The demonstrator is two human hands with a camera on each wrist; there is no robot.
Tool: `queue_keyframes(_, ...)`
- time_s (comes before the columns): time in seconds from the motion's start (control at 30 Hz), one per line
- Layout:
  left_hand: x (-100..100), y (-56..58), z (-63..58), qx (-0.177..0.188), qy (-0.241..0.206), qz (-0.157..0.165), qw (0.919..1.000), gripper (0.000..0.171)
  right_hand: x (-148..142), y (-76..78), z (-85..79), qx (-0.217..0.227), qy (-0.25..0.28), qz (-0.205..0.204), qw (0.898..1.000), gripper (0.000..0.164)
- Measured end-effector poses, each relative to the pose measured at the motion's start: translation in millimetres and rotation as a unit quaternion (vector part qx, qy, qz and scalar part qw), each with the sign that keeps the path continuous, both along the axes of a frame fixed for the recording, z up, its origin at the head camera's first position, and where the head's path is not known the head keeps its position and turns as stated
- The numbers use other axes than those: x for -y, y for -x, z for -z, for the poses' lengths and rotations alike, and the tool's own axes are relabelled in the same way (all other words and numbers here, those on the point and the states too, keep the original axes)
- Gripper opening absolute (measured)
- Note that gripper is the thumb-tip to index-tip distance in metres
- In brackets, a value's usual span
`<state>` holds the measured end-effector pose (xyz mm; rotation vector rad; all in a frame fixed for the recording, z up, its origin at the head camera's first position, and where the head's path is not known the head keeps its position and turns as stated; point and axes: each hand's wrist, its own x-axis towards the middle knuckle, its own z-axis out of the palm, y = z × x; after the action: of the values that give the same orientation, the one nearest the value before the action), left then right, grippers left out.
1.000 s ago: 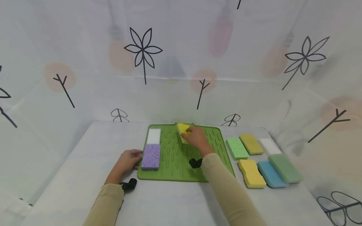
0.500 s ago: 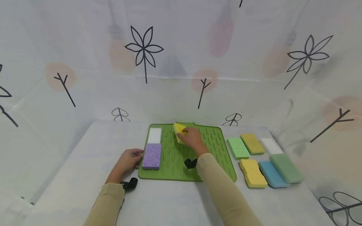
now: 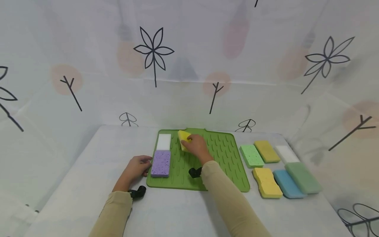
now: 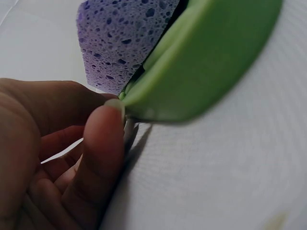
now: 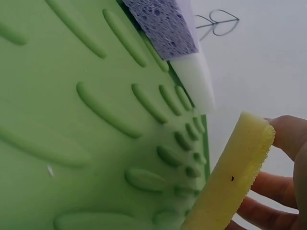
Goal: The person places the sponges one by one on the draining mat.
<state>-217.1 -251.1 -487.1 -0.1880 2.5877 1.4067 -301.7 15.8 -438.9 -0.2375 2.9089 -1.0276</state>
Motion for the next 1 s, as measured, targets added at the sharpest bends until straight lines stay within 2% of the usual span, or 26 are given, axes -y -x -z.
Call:
queue_keyframes(0.37,0.0,1.8,0.2,-0.005,-0.009,0.001,0.9999,0.042,15.0,-1.0,1.0,-0.01,-0.017,-0.006,1.0,0.053)
queue_keyframes(0.57,-0.3,1.6,1.4,0.005,-0.013,-0.006,0.9999,0.04,21.9,0.6,6.3,-0.005,-0.019,-0.002,1.0,0.053)
queue_keyframes(0.93,-1.1,2.1,1.7,0.006,-0.004,-0.008,0.9999,0.04,28.2,0.4,7.7,-0.007,-0.018,-0.001,1.0,0.055)
queue_keyframes(1.0,-0.4,2.2,1.9,0.005,0.001,-0.007,1.0,0.04,29.0,0.9,8.9,-0.004,-0.031,-0.006,0.999,0.055)
